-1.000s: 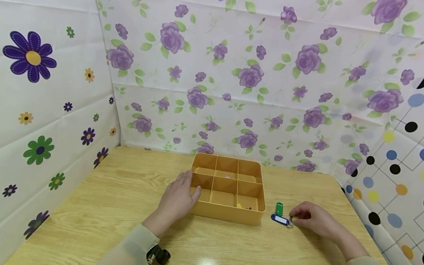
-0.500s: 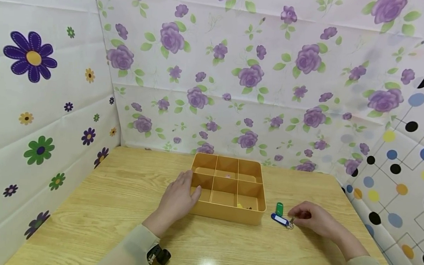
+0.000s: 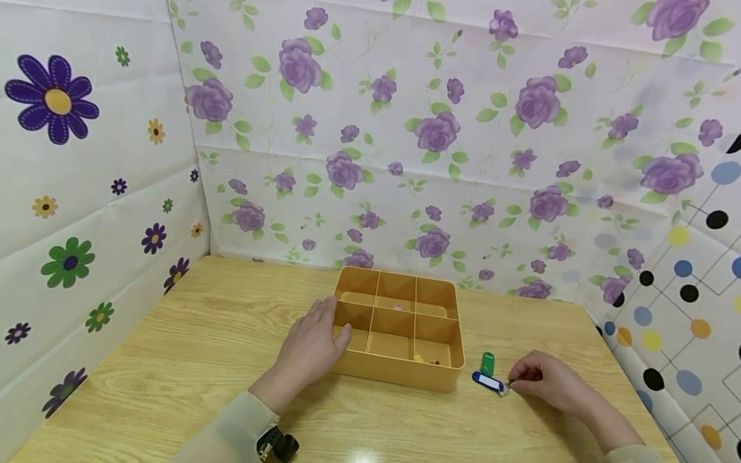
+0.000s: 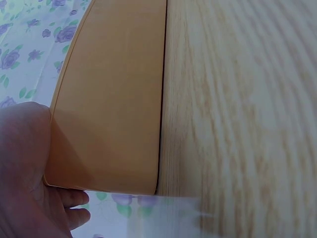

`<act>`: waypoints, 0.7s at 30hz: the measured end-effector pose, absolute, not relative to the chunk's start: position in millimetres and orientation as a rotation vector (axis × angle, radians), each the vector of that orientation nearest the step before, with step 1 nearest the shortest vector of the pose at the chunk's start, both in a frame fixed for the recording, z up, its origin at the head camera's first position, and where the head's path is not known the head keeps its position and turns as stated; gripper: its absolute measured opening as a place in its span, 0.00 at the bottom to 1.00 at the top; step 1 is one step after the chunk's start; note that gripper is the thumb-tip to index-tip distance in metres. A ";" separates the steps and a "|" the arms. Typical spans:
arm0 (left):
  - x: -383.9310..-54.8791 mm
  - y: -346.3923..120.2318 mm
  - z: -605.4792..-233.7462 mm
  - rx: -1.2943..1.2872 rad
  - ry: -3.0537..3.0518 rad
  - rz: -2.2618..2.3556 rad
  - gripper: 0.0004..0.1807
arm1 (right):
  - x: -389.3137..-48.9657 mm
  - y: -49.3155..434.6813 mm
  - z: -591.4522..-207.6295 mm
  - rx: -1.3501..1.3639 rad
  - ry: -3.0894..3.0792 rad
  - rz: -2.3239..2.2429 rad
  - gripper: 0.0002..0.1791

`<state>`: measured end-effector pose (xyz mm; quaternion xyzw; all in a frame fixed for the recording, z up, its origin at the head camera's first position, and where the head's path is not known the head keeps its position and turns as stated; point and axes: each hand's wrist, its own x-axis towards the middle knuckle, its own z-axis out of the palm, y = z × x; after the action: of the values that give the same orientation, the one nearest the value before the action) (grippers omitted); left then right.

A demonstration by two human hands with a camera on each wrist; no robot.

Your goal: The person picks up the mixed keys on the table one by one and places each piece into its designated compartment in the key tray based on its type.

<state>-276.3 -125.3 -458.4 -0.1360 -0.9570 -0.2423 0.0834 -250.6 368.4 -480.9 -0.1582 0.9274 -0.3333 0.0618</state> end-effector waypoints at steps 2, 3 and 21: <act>-276.2 -125.3 -458.6 -0.408 -2.860 -0.722 0.44 | -250.0 367.6 -480.9 -0.457 2.818 -0.990 0.05; -276.2 -125.3 -458.8 -0.408 -2.860 -0.721 0.44 | -249.6 367.1 -480.7 -0.447 2.828 -0.977 0.05; -276.9 -125.7 -459.4 -0.409 -2.861 -0.726 0.44 | -249.3 365.2 -475.6 -0.362 2.866 -0.866 0.04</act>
<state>-276.9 -125.7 -459.4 -0.1368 -0.9570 -0.2428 0.0808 -249.3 365.2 -475.6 -0.1199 0.9484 -0.2866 0.0630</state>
